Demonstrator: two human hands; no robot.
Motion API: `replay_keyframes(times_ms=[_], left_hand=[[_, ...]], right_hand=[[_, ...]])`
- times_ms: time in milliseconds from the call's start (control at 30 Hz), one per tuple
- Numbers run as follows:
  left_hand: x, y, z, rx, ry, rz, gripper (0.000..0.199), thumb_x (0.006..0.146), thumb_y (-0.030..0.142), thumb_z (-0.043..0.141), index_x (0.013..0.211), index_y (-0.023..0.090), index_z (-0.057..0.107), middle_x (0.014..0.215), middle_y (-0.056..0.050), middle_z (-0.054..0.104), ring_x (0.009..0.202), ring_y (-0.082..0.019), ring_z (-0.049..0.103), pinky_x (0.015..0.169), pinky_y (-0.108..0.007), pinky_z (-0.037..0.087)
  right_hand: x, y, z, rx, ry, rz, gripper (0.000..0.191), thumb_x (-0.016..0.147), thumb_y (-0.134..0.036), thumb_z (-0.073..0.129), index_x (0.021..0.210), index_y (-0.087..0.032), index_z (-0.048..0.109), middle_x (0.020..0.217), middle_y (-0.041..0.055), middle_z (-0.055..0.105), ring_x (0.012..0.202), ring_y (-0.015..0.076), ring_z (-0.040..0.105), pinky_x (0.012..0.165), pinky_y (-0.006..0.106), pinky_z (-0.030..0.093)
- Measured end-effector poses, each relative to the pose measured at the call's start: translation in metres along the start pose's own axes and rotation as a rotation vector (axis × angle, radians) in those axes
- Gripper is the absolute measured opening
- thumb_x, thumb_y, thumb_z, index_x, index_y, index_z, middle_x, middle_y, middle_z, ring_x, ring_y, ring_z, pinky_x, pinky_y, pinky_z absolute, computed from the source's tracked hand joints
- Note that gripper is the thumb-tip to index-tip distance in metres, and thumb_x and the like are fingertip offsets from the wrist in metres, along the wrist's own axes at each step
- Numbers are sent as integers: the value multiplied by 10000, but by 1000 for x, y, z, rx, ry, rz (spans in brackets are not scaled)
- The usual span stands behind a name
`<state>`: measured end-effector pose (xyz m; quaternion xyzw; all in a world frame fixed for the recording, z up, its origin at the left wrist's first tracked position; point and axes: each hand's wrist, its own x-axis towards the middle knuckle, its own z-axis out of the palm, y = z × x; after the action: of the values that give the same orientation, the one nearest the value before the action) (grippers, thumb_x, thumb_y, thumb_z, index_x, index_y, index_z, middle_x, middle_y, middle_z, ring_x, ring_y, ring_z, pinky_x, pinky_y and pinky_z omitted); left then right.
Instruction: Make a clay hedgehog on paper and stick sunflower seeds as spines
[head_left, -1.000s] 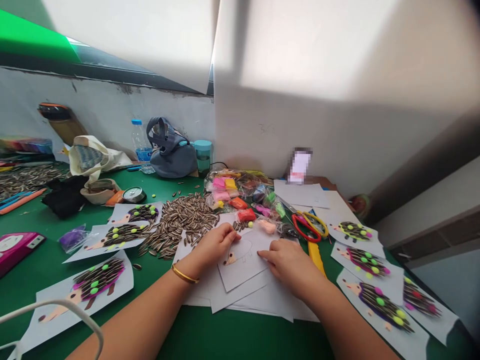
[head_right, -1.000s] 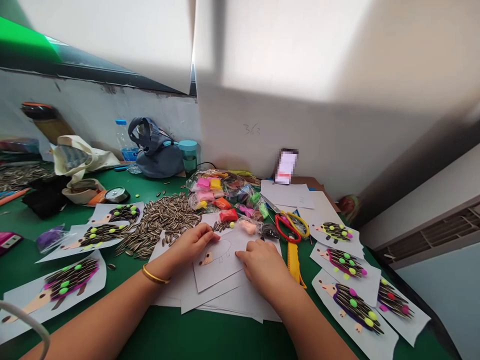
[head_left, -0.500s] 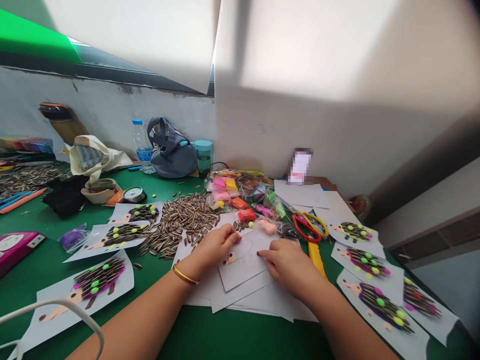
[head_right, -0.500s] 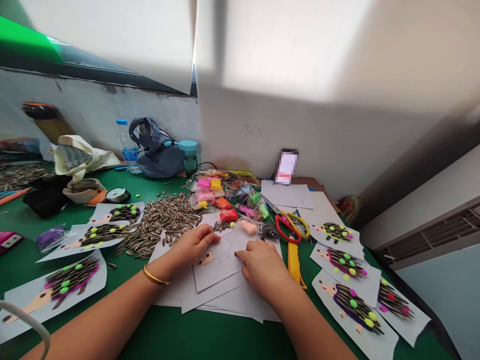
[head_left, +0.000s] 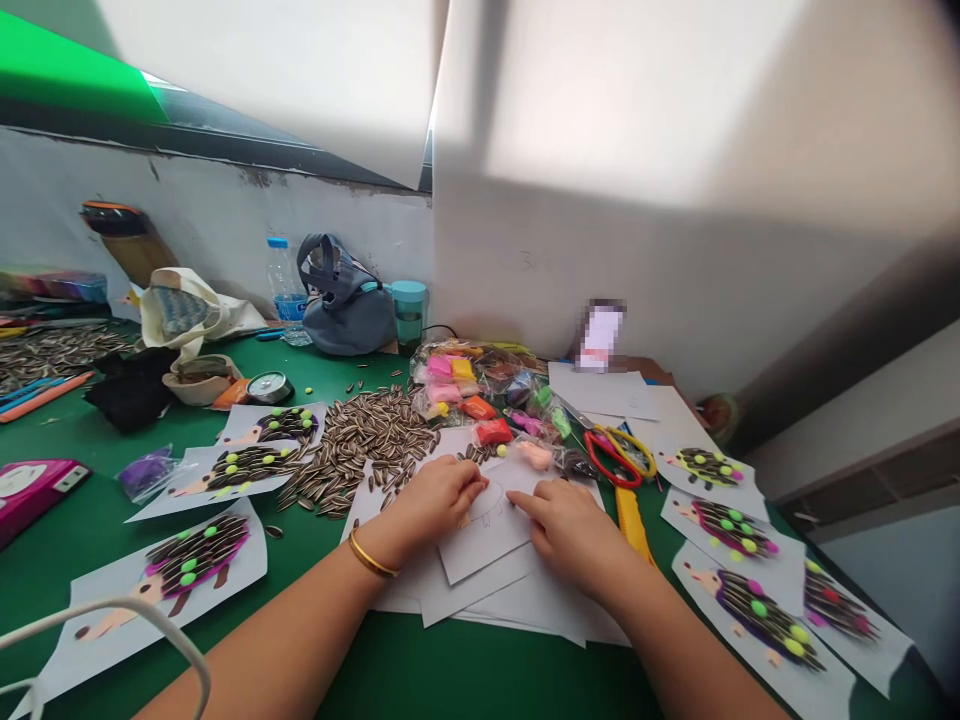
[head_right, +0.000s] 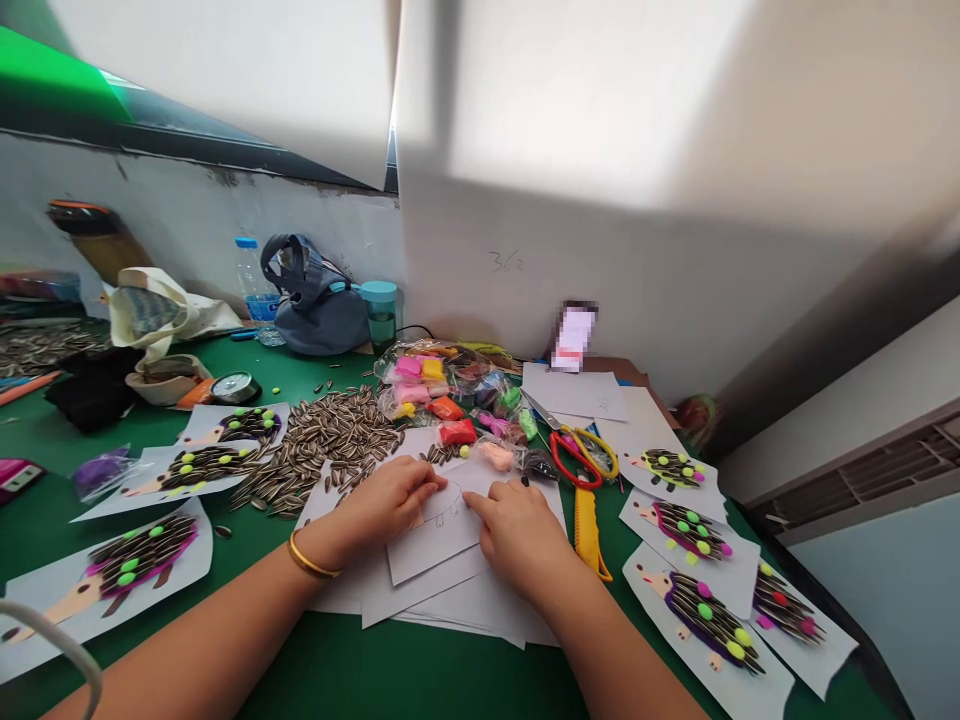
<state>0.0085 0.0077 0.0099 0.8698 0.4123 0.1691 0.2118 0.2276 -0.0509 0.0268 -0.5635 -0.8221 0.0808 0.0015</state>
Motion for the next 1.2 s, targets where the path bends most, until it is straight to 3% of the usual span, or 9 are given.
replay_keyframes(times_ms=[267,467,633,800,967,1100,1200], left_hand=[[0,2,0,56,-14,-43,320,1003,366,381,901,192,629,912,-87,679,879,-229,600,762,-326,428],[0,1,-1,35,-8,-48,321,1003,372,385,896,194,631,899,-78,676,878,-223,599,756,-317,424],[0,2,-2,41,-12,-44,317,1008,363,384,913,186,629,907,-75,671,880,-220,597,758,-318,422],[-1,1,0,42,-2,-41,308,1007,365,393,930,191,635,906,-70,669,896,-219,596,769,-316,418],[0,0,0,44,-11,-57,304,1002,356,400,893,186,627,893,-70,668,856,-213,593,737,-312,411],[0,0,0,39,-8,-56,304,1002,361,399,920,188,636,899,-72,669,868,-213,592,742,-311,413],[0,0,0,42,-10,-51,305,1002,365,399,913,188,631,895,-71,665,865,-213,590,743,-311,414]], right_hand=[[-1,4,-4,4,-2,-37,366,903,-165,493,1159,-312,708,925,67,663,939,226,580,773,326,347],[-2,7,-3,-18,-16,-19,432,897,-167,486,1277,-309,635,965,70,662,948,235,574,785,332,342],[-5,6,-10,-38,-68,-8,401,888,-175,482,1201,-330,679,936,57,657,947,234,567,782,336,325],[-5,2,-13,-38,-78,-7,489,868,-169,492,1321,-319,598,999,73,653,978,249,562,779,339,317],[-6,4,-13,-24,-82,-42,418,880,-170,490,1198,-372,670,919,47,635,925,228,554,761,331,294],[-7,6,-10,-9,-78,-54,484,870,-164,499,1298,-364,605,965,53,639,937,233,551,761,332,291],[-7,9,-9,-20,-73,-9,433,877,-168,495,1234,-353,656,952,57,646,946,240,549,772,341,288]])
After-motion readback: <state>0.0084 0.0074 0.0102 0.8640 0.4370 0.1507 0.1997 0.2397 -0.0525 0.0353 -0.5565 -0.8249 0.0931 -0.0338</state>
